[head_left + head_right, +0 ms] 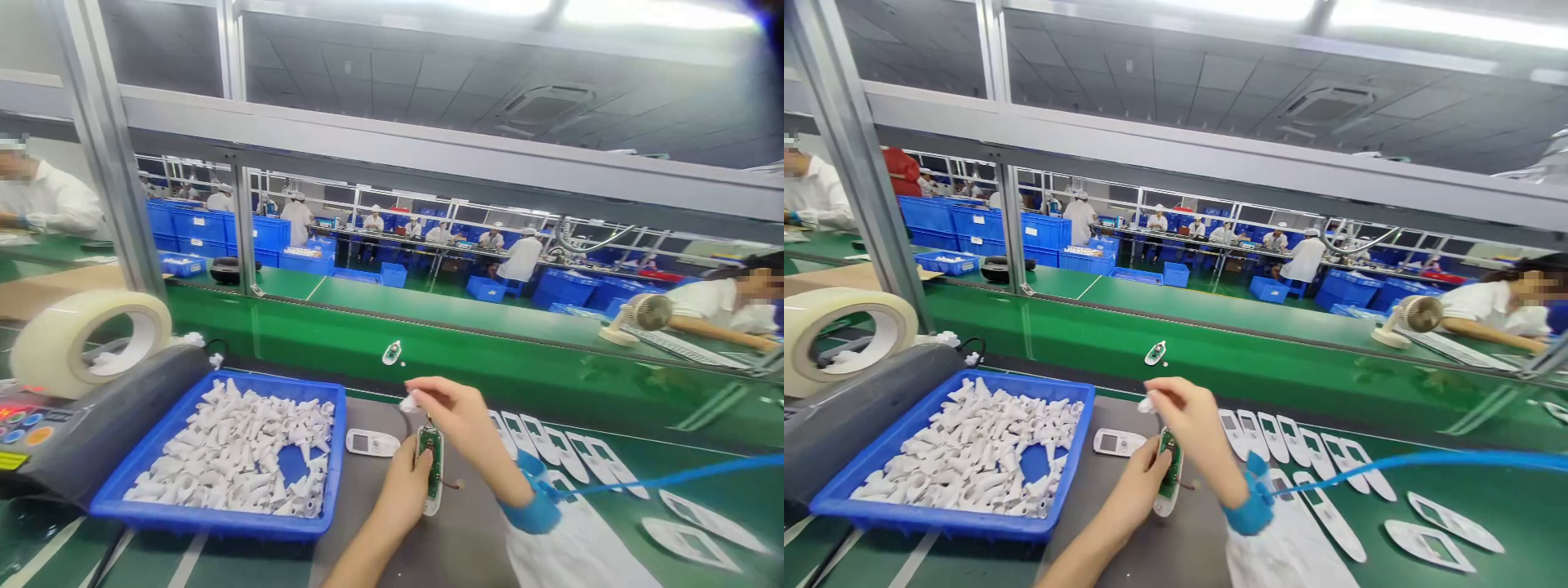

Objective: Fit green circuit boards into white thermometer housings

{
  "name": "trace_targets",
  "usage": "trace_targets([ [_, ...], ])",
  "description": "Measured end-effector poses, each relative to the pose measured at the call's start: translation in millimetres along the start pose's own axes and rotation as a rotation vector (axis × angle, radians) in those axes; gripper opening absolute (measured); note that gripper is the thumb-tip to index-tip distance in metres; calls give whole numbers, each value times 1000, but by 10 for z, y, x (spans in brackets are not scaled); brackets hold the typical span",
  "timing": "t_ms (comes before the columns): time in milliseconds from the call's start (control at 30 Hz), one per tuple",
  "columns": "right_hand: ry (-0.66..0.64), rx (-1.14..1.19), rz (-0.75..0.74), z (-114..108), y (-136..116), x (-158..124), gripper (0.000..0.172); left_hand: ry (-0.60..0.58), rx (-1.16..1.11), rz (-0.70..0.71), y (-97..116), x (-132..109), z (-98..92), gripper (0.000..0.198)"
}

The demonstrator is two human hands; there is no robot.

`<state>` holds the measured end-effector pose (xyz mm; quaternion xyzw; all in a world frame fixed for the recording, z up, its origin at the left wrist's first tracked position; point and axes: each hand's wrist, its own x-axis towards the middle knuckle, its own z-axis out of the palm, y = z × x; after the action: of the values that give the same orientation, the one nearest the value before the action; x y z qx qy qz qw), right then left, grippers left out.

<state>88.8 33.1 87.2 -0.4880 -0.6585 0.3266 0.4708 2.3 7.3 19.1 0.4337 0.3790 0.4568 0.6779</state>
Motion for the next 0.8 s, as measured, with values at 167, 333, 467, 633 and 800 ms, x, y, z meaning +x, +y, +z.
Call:
trace_targets([
  [167,266,632,453,-559,873,-264,21,-168,88,-142,75,-96,82,37],
  [333,213,885,532,-521,1126,-480,20,-251,172,-165,104,-118,122,40],
  [467,199,1037,570,-485,1020,-485,19,-278,238,-189,71,-96,113,40],
  [633,122,1136,536,-517,899,-508,18,-277,259,-200,52,-73,115,40],
  [800,111,1135,525,-515,905,-531,11,-349,199,-289,16,-68,127,46],
])
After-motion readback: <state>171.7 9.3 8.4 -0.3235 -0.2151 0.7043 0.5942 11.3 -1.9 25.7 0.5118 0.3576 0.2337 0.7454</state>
